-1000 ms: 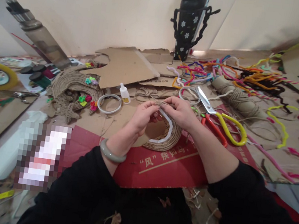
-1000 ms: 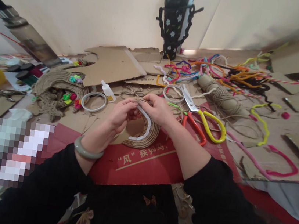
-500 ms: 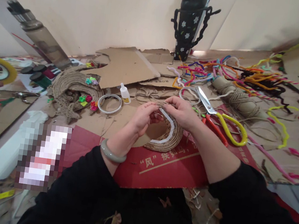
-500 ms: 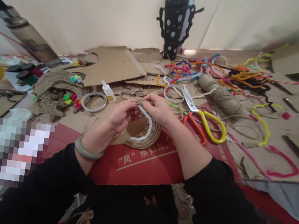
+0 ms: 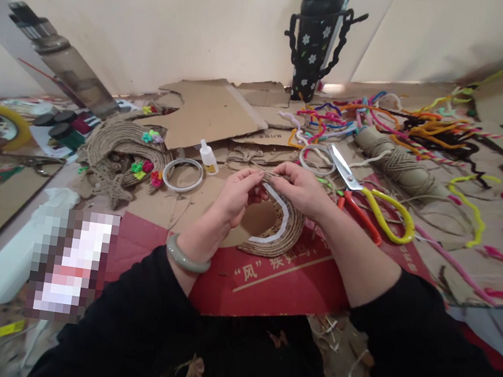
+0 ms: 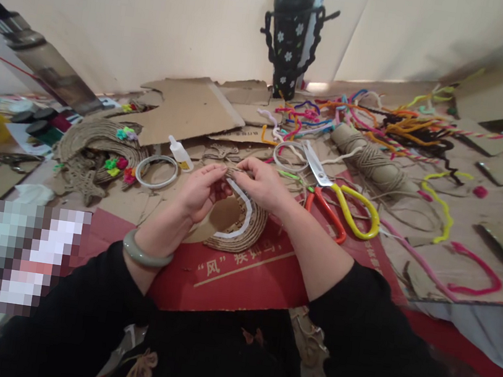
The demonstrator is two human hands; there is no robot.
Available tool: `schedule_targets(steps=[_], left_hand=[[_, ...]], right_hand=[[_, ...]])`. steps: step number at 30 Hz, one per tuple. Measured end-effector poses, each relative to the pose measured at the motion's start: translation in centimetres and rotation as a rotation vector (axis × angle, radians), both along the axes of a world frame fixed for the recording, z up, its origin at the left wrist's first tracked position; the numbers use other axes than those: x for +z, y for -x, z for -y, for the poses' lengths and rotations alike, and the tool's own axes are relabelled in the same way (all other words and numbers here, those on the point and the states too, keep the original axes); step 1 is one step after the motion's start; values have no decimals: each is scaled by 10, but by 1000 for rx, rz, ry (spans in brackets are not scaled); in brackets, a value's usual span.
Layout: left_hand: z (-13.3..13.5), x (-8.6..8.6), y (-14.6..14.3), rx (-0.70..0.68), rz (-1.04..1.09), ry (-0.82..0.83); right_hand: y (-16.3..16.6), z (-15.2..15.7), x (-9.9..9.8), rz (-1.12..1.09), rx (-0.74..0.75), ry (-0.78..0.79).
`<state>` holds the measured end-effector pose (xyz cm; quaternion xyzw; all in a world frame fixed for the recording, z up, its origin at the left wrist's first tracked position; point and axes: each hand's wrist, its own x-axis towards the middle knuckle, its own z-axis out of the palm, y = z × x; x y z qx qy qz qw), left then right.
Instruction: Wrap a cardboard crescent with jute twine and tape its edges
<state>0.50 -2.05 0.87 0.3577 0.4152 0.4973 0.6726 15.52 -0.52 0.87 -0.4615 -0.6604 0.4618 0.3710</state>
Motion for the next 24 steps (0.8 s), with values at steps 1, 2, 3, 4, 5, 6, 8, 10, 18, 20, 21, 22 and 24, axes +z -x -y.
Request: schedule_targets(steps=[1, 2, 3, 4, 5, 6, 8, 10, 18, 20, 21, 22, 24], left_hand=[[0, 0, 0, -8, 12, -2], [0, 0, 0, -17, 18, -5], [0, 0, 0, -25, 21, -6], [0, 1, 0, -32, 19, -6], [0, 1, 0, -35, 14, 0], [0, 1, 0, -34, 8, 10], [-1, 1, 0, -19, -11, 35], [-1, 1, 0, 4, -32, 52], [-2, -2, 4, 15, -133, -98], [-1, -2, 4, 18, -127, -85], [-1, -1, 4, 17, -126, -80], [-1, -1, 3, 14, -128, -79], [-1, -1, 3, 0, -135, -89]], right_hand=[[0, 0, 0, -5, 0, 5], [0, 1, 1, -10, -1, 10], [0, 1, 1, -17, -1, 13], [0, 1, 2, -24, 0, 14], [-1, 1, 2, -30, 0, 15], [-1, 1, 1, -33, -3, 13], [-1, 0, 1, -34, -12, 5], [-1, 0, 0, -27, -15, -3], [2, 1, 2, -34, 19, 73], [2, 1, 2, -52, 27, 77], [2, 1, 3, -59, 28, 73], [2, 1, 3, -61, 29, 66], [1, 0, 4, -45, 24, 48]])
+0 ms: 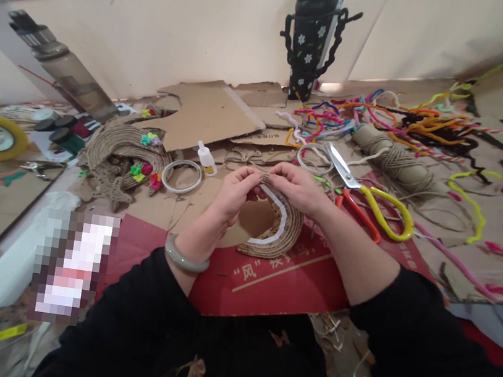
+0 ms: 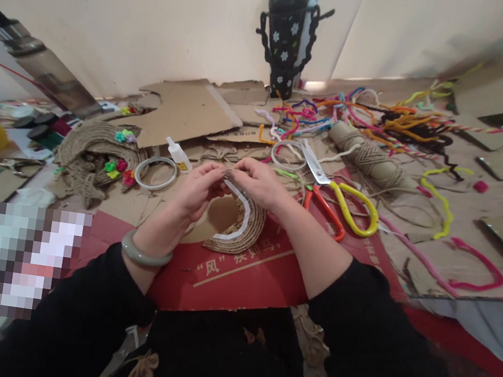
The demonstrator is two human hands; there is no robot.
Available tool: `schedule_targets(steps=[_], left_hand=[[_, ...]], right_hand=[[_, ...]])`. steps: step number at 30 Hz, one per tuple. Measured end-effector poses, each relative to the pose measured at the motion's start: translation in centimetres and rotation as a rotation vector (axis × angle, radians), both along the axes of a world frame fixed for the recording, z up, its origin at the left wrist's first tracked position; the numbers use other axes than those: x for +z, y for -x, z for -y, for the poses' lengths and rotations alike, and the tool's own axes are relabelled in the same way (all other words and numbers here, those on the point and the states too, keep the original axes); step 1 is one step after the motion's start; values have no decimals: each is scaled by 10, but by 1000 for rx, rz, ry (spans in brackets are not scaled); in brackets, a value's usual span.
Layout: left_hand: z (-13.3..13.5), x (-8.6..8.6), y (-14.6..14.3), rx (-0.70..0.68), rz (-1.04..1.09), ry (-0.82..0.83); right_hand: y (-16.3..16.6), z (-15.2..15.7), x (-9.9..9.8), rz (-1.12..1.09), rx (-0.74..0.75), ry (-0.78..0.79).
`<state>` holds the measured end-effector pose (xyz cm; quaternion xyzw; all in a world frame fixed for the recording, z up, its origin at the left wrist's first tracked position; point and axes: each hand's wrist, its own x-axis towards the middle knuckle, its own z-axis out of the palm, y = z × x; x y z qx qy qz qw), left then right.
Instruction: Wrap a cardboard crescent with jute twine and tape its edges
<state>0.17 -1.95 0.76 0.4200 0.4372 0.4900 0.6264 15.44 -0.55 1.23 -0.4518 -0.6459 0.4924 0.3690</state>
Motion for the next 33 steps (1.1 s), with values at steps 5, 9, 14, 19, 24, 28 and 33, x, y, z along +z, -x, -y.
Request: schedule_targets(steps=[5, 9, 14, 19, 24, 28, 33], left_hand=[[0, -1, -1, -13, 27, 15], [1, -2, -1, 2, 8, 25], [1, -2, -1, -10, -74, -17], [4, -3, -4, -53, -101, -32], [6, -3, -6, -68, -125, -67], [6, -4, -6, -75, -135, -83], [5, -5, -4, -72, -150, -101]], right_hand=[[-1, 0, 2, 44, -37, -20], [0, 0, 3, 55, -51, -26], [0, 1, 3, 36, -52, -28], [-1, 1, 5, 38, -78, -42], [-4, 0, 5, 73, -69, -46], [-4, -1, 4, 100, -75, -42], [-2, 0, 5, 94, -89, -33]])
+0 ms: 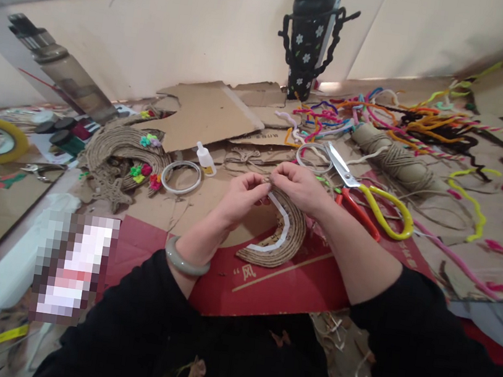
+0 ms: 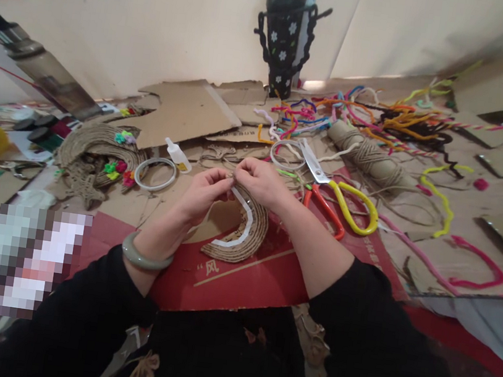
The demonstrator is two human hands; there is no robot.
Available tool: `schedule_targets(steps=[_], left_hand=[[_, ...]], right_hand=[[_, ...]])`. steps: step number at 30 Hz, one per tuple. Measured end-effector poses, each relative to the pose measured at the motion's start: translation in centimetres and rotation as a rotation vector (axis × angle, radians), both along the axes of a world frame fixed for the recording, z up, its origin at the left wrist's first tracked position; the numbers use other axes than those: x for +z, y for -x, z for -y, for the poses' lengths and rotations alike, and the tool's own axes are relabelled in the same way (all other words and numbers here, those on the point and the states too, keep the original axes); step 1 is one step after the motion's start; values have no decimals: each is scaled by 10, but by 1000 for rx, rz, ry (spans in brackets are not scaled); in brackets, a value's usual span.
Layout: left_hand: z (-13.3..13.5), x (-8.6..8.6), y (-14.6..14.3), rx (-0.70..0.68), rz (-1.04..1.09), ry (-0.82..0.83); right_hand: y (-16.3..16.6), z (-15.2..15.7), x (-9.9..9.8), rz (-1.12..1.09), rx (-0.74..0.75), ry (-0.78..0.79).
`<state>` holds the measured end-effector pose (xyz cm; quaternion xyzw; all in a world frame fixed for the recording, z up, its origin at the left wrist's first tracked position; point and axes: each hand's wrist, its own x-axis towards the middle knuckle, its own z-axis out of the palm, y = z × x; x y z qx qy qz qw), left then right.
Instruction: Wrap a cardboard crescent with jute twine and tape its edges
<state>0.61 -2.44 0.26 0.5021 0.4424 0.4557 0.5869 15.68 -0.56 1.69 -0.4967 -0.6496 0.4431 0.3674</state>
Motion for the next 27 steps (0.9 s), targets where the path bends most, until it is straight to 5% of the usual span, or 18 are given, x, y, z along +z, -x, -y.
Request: schedule_targets(steps=[12, 21, 27], left_hand=[[-4, -1, 5, 44, 70, 92], [-1, 3, 3, -12, -24, 62], [-6, 2, 8, -67, -115, 10]], right_hand=[[3, 4, -2, -5, 78, -42], [1, -2, -7, -47, -70, -63], [-4, -3, -3, 3, 64, 4]])
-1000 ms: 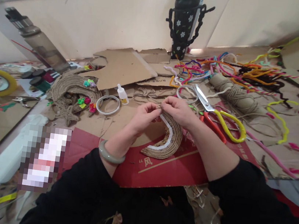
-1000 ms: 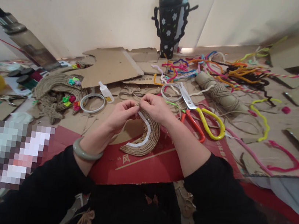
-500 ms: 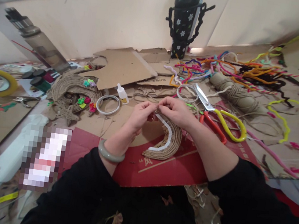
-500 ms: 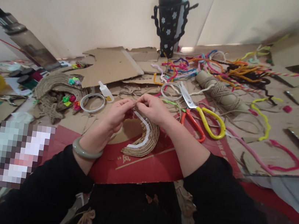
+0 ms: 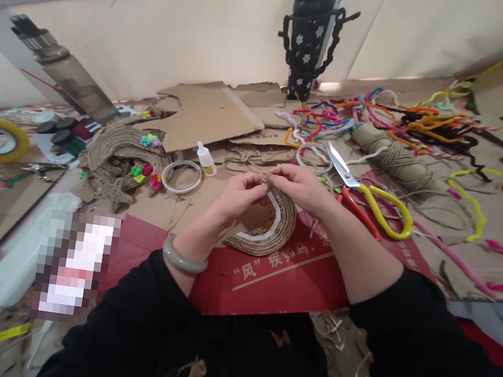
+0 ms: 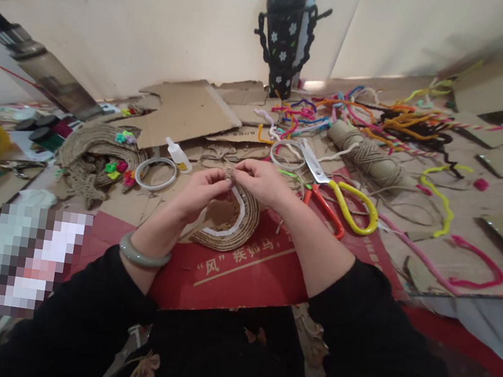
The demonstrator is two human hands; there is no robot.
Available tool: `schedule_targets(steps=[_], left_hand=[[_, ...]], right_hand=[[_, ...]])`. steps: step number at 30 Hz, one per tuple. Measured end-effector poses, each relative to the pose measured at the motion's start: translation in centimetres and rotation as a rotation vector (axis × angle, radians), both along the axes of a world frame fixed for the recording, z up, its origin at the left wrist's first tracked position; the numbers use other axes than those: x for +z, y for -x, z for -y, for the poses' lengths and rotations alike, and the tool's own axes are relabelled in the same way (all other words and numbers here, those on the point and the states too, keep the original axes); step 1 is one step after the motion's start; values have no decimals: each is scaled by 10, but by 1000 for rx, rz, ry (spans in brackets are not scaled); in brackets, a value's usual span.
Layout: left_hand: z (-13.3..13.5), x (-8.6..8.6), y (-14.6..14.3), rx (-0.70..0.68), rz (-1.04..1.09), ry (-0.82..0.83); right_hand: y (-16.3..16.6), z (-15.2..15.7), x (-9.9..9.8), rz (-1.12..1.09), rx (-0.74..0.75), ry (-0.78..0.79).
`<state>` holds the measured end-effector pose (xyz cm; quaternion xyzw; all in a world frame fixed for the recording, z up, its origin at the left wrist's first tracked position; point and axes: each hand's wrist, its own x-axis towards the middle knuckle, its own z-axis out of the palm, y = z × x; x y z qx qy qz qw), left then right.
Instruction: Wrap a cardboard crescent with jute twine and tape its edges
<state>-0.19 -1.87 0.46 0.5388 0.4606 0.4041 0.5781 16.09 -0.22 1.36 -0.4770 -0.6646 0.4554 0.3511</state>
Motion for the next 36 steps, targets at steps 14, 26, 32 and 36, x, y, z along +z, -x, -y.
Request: schedule_targets(steps=[14, 26, 32, 36], left_hand=[[2, 2, 0, 42, 125, 0], [18, 7, 3, 393, -59, -728], [30, 9, -6, 29, -125, -579], [20, 4, -14, 53, 28, -178]], right_hand=[[-2, 3, 3, 23, 55, -2], [-43, -14, 17, -254, -350, -24], [-40, -16, 24, -688, -529, -46], [-7, 3, 18, -765, -293, 86]])
